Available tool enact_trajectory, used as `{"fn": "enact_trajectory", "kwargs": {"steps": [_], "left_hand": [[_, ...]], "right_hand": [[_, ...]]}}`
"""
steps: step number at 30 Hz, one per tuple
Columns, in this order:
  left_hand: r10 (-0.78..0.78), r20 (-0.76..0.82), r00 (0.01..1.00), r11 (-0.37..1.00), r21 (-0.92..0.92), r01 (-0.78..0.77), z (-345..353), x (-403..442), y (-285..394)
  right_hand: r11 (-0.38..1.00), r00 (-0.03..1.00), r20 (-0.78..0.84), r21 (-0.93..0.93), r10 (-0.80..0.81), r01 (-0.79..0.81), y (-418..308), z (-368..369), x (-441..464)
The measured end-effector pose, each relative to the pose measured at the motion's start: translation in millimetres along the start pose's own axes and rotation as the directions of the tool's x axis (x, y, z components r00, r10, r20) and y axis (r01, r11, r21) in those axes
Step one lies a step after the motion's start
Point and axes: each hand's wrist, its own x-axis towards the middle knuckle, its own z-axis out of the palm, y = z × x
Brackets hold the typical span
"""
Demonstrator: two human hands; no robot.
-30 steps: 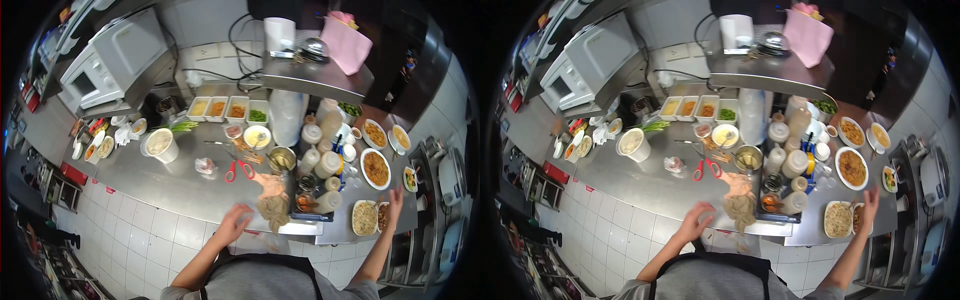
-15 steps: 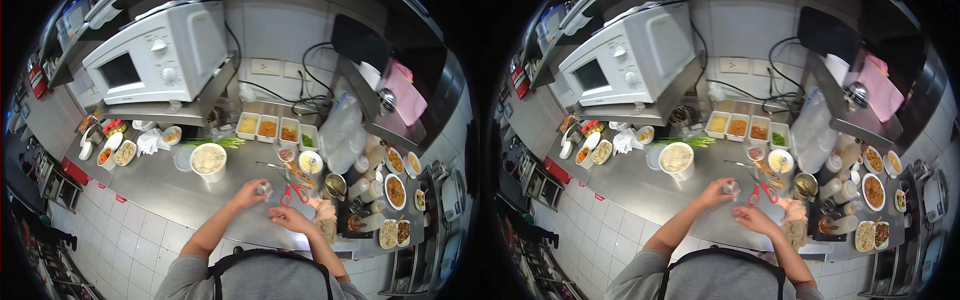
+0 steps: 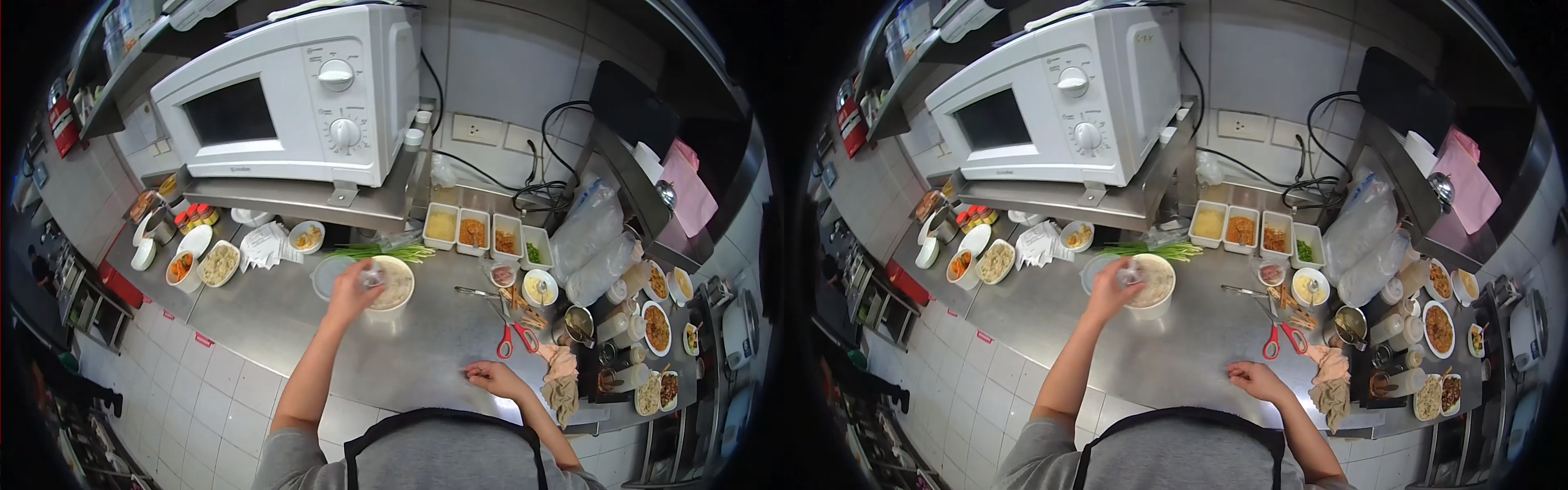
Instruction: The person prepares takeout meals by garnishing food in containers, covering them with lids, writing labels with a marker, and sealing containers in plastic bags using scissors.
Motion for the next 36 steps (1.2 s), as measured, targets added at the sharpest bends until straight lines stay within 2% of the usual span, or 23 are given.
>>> {"fn": "enact_trajectory", "kwargs": {"steps": [3, 4, 5, 6, 8, 10, 11, 12, 13, 15, 16, 18, 19, 20, 22, 23, 24, 26, 28, 29, 30, 34, 36], "left_hand": [[-0.173, -0.204, 0.964, 0.985, -0.062, 0.164, -24, -9, -34], [-0.175, -0.351, 0.92, 0.982, 0.008, 0.19, -35, -15, -38], [-0.316, -0.368, 0.875, 0.942, -0.01, 0.336, -48, -21, -34], [-0.241, -0.426, 0.872, 0.948, 0.09, 0.307, -49, -34, -81], [-0.229, -0.39, 0.892, 0.923, 0.204, 0.326, -50, -59, -119], [-0.315, -0.293, 0.903, 0.907, 0.187, 0.377, -44, -79, -144], [-0.333, -0.267, 0.904, 0.892, 0.221, 0.394, -43, -85, -150], [-0.267, -0.23, 0.936, 0.917, 0.24, 0.32, -44, -91, -162], [-0.174, -0.29, 0.941, 0.778, 0.546, 0.312, -44, -89, -142], [-0.236, -0.434, 0.87, 0.723, 0.52, 0.455, -34, -65, -57], [-0.127, -0.368, 0.921, 0.807, 0.502, 0.312, -30, -57, -31], [0.107, -0.264, 0.959, 0.904, 0.427, 0.016, -19, -48, 16], [0.204, -0.235, 0.95, 0.945, 0.3, -0.129, -3, -44, 52], [0.164, -0.086, 0.983, 0.981, 0.114, -0.154, 15, -46, 75], [0.153, 0.226, 0.962, 0.963, -0.252, -0.094, 48, -55, 119], [0.162, 0.401, 0.902, 0.922, -0.388, 0.006, 67, -59, 150], [0.196, 0.553, 0.81, 0.861, -0.493, 0.128, 86, -65, 180], [0.367, 0.666, 0.65, 0.856, -0.515, 0.043, 131, -85, 211], [0.525, 0.717, 0.459, 0.829, -0.552, -0.085, 166, -102, 263], [0.53, 0.745, 0.404, 0.825, -0.563, -0.043, 183, -112, 282], [0.531, 0.771, 0.351, 0.823, -0.568, 0.004, 202, -124, 299], [0.575, 0.787, 0.222, 0.803, -0.595, 0.031, 256, -161, 361], [0.579, 0.799, 0.16, 0.804, -0.593, 0.049, 278, -177, 380]], "right_hand": [[0.997, 0.996, -0.07, -0.072, -0.046, 0.041, -14, 1, 21], [0.996, 0.993, -0.107, -0.085, -0.049, 0.04, -15, 2, 26], [0.979, 0.987, -0.12, -0.185, -0.109, 0.085, -14, 1, 31], [0.951, 0.978, -0.138, -0.286, -0.158, 0.114, -13, -2, 33], [0.943, 0.958, -0.189, -0.294, -0.217, 0.155, -11, -9, 28], [0.961, 0.987, -0.155, -0.276, -0.051, 0.007, -18, -37, 7], [0.926, 0.929, -0.313, -0.371, -0.198, 0.073, -12, -51, -9], [0.87, 0.832, -0.433, -0.48, -0.347, 0.112, -6, -64, -26], [0.941, 0.732, -0.637, -0.338, -0.243, 0.019, -17, -82, -51], [0.999, 0.439, -0.898, -0.034, -0.016, -0.032, -31, -118, -105], [0.995, 0.271, -0.958, 0.098, 0.093, 0.004, -26, -134, -137], [0.966, -0.063, -0.979, 0.179, 0.193, 0.187, -10, -165, -199], [0.95, -0.138, -0.96, 0.207, 0.243, 0.235, 17, -178, -232], [0.931, -0.209, -0.933, 0.228, 0.292, 0.286, 52, -188, -259], [0.929, -0.188, -0.91, 0.358, 0.369, 0.093, 107, -188, -294], [0.91, -0.179, -0.896, 0.414, 0.407, -0.004, 132, -188, -304], [0.871, -0.077, -0.875, 0.484, 0.478, -0.085, 158, -185, -310], [0.814, 0.094, -0.81, 0.567, 0.579, -0.127, 191, -183, -307], [0.85, 0.199, -0.828, 0.524, 0.524, -0.06, 220, -186, -294], [0.889, 0.27, -0.849, 0.453, 0.454, -0.069, 223, -191, -288], [0.864, 0.348, -0.8, 0.499, 0.488, -0.065, 228, -198, -281], [0.988, 0.297, -0.945, 0.108, 0.136, -0.109, 256, -225, -249], [0.991, 0.233, -0.969, 0.05, 0.078, -0.126, 260, -239, -232]]}}
